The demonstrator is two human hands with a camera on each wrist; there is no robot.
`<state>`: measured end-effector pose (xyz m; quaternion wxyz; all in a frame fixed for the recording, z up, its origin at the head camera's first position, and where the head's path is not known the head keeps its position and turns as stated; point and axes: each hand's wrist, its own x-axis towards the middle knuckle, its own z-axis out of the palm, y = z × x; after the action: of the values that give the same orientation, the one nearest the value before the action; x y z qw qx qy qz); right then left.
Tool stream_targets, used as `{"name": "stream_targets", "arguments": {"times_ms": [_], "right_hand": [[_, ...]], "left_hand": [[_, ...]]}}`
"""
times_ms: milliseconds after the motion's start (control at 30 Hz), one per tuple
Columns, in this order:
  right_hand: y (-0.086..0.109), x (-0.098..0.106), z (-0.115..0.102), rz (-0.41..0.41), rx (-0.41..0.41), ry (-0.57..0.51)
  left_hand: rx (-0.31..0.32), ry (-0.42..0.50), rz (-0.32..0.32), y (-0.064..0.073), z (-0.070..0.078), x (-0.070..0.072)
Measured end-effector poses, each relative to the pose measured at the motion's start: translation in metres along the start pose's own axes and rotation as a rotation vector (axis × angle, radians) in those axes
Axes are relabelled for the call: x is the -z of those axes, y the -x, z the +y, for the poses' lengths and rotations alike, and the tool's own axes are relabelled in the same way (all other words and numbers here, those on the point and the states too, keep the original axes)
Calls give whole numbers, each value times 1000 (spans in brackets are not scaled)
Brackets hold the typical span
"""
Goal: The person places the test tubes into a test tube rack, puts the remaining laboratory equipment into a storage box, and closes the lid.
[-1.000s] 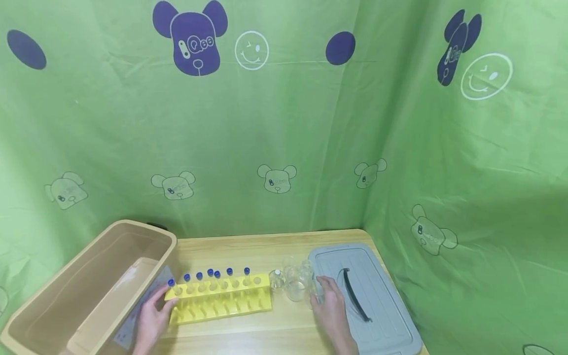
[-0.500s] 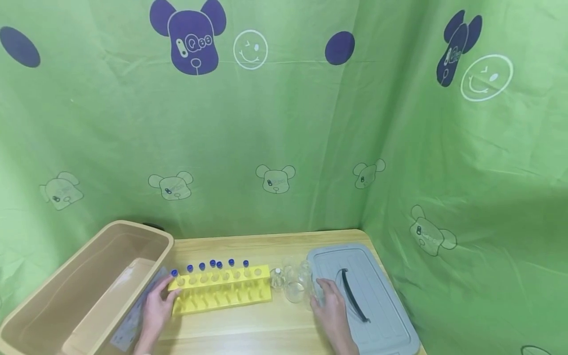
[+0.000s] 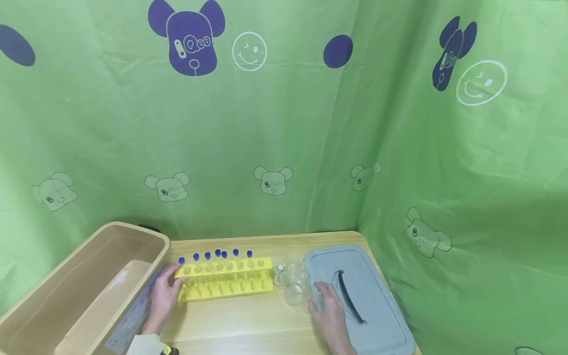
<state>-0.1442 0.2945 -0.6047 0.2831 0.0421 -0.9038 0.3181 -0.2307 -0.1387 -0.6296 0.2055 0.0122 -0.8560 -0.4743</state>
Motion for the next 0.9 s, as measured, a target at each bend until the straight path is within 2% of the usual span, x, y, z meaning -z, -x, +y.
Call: {"name": "stream_targets", "arguments": {"times_ms": [233,400,600,767,900], "right_hand": [[1,1,-2,5,7,10],[1,1,-4,4,16,4],[2,0,-6,-22,-2,15],[2,0,-6,-31,-2,44],[2,1,-6,-19,15,51]], "left_hand": [[-66,15,9,-17,-3,-9],[-48,13,-22,-29,-3,-15],[-44,-2,-29,-39,-1,-20],[7,2,-57,-47,1,-27],[-2,17,-44,-53,3,-33]]}}
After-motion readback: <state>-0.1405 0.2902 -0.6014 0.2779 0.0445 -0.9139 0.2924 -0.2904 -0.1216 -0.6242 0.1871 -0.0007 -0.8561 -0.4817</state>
